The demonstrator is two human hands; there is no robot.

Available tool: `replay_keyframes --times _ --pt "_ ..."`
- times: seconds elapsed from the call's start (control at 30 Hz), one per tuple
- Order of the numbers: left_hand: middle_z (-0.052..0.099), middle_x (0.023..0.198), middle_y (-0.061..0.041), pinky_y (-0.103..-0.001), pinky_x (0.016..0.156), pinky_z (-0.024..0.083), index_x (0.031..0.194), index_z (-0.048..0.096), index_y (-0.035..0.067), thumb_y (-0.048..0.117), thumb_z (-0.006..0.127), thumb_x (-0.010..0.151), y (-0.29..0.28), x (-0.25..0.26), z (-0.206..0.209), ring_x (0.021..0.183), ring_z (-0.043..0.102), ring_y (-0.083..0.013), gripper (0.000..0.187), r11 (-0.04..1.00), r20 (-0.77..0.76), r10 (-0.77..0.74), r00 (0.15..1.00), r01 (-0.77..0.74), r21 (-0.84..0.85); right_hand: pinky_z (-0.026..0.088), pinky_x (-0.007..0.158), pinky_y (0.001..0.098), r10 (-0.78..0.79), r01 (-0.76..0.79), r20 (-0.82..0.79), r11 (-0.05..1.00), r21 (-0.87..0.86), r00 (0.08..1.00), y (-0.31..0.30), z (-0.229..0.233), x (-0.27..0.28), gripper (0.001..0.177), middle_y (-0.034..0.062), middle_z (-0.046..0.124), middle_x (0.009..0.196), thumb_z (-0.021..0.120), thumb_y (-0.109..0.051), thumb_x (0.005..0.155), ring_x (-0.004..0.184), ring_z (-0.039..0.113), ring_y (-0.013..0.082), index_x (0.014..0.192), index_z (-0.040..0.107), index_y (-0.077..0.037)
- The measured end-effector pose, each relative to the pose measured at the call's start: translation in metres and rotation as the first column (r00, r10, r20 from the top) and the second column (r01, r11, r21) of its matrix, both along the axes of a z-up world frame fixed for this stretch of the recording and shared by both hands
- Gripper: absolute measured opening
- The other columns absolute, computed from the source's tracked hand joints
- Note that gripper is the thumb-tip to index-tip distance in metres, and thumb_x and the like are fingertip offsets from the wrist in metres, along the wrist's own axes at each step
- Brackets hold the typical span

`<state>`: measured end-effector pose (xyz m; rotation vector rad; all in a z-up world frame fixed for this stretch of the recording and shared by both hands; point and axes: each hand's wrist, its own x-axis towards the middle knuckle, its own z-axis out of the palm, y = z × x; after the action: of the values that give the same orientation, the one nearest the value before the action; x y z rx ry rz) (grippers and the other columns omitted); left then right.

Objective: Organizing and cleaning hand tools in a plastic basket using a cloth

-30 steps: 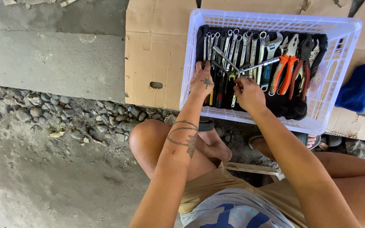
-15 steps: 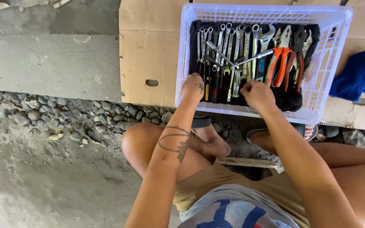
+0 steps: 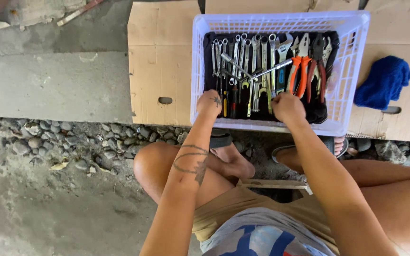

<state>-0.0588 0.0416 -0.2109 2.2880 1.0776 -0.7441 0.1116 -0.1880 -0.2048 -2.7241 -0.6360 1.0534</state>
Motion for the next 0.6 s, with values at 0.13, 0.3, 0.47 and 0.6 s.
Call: replay_keyframes --times 0.13,0.3,0.47,0.6 --pt "0.073 0.100 -0.024 -0.050 0.077 0.062 0.112 0.068 -0.004 0.012 0.051 0.098 -0.007 0.024 0.067 0.093 0.075 -0.0397 0.027 0.995 0.078 -0.052 0.996 0.045 0.089 0.059 0.087 0.0508 -0.037 0.037 0.049 0.999 0.011 0.998 -0.032 0.027 0.021 0.030 0.0164 0.077 0.107 0.067 -0.038 0.093 0.107 0.071 0.0398 0.114 0.079 -0.021" --pt "0.076 0.089 -0.015 -0.049 0.076 0.062 0.097 0.075 0.011 0.042 0.056 0.094 -0.044 0.047 0.064 0.093 0.076 -0.0375 0.037 0.989 0.171 -0.134 0.976 0.144 -0.042 0.058 0.092 0.0533 0.080 -0.080 -0.053 0.997 0.001 0.995 -0.018 0.051 0.010 0.038 0.0242 0.077 0.112 0.057 -0.036 0.098 0.113 0.069 0.0435 0.113 0.080 -0.011" --pt "0.075 0.082 -0.018 -0.044 0.068 0.061 0.089 0.077 0.004 0.031 0.057 0.097 -0.080 0.048 0.041 0.081 0.076 -0.0369 0.035 0.973 0.148 -0.181 0.972 0.199 -0.119 0.060 0.087 0.0513 0.207 -0.215 -0.076 0.970 -0.114 0.975 -0.003 0.000 -0.004 0.044 0.0252 0.077 0.106 0.053 -0.033 0.095 0.107 0.073 0.0420 0.111 0.079 -0.001" --pt "0.072 0.080 -0.014 -0.024 0.076 0.057 0.090 0.075 0.002 0.034 0.058 0.101 -0.087 0.048 0.060 0.084 0.075 -0.0248 0.038 0.980 0.105 -0.130 0.986 0.143 -0.136 0.061 0.085 0.0538 0.154 -0.184 -0.193 0.972 -0.145 0.969 0.009 0.032 -0.006 0.050 0.0259 0.076 0.107 0.054 -0.038 0.094 0.110 0.071 0.0423 0.112 0.076 0.004"
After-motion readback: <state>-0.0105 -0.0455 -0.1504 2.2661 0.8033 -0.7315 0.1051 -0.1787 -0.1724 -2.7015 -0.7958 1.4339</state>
